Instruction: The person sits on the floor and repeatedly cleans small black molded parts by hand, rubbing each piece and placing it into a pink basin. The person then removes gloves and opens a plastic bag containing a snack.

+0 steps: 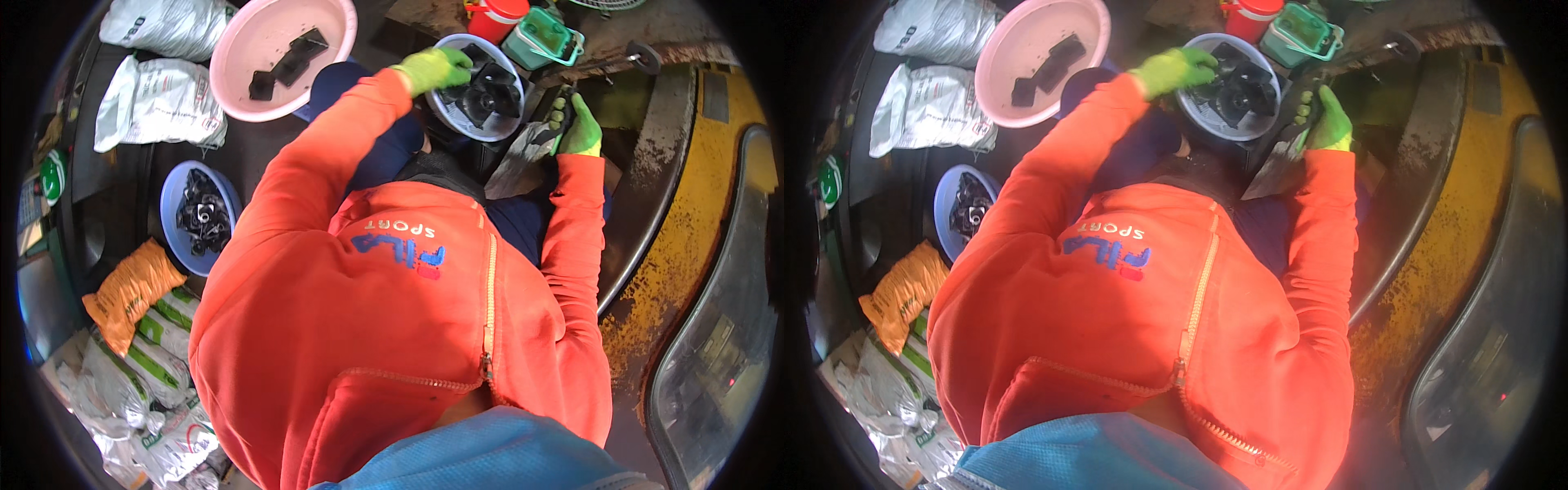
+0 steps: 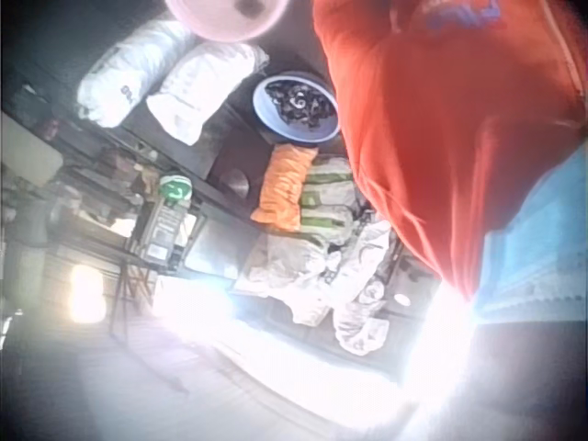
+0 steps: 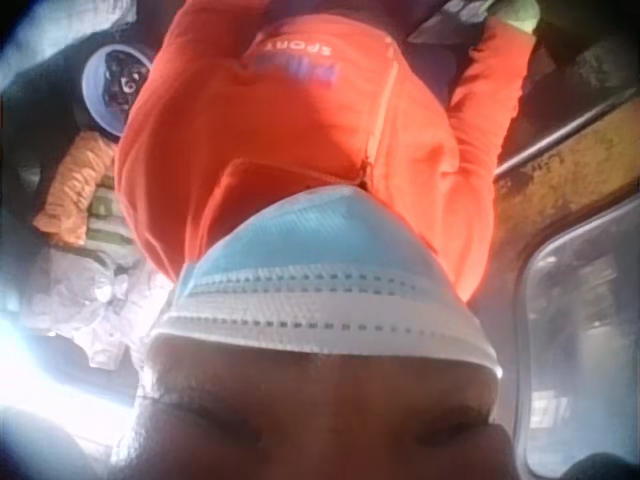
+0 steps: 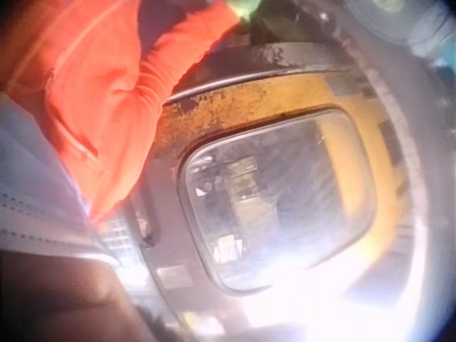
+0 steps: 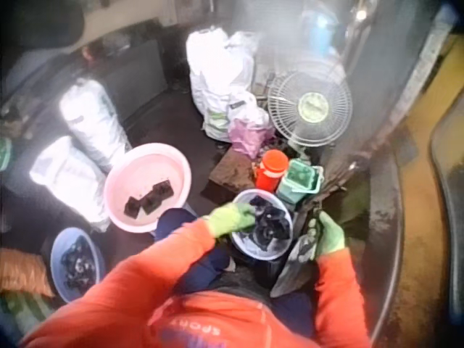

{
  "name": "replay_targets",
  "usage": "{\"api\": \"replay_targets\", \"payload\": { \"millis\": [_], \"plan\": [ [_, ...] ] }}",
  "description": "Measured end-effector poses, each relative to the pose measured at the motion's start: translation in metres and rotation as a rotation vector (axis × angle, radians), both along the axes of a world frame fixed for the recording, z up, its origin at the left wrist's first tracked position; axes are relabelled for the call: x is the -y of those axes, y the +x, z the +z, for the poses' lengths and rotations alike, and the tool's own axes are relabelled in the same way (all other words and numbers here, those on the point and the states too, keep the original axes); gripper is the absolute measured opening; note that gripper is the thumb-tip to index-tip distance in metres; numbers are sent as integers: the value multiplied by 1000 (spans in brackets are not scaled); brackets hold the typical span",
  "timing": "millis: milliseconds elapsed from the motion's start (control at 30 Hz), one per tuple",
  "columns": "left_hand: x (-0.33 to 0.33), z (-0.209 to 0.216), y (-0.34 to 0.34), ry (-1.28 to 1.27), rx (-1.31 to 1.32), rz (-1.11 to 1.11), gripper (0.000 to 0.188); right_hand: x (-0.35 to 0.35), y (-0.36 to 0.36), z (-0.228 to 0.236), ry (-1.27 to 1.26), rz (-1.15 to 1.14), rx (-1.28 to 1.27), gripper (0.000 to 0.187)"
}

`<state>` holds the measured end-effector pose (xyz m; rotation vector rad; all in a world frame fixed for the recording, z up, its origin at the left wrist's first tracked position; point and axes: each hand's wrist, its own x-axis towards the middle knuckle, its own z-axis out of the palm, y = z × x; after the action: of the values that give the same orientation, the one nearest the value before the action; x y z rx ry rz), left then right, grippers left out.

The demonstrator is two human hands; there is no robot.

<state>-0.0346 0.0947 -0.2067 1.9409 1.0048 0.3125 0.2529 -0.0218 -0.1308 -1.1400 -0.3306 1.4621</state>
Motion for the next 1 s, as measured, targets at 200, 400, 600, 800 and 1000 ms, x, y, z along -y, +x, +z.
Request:
{"api": "replay_targets", "payload": {
  "millis": [200, 400, 600, 800, 1000],
  "plan": [
    [2, -79, 73, 353, -492, 43, 39, 1, -14, 1, -22, 97, 164, 26],
    [-3, -33, 63, 258, -560, 27, 45, -14, -21, -29, -133, 345, 893, 66],
    [25, 69, 39, 269, 39, 242, 65, -12, -59, -20, -114, 328, 460, 87],
    [68, 121, 35, 712, 584, 284, 56, 24, -100, 38, 151, 30, 51, 33],
    [79, 150, 25, 273, 803, 213, 46, 44, -111, 51, 86, 42, 20, 42]
  ]
}}
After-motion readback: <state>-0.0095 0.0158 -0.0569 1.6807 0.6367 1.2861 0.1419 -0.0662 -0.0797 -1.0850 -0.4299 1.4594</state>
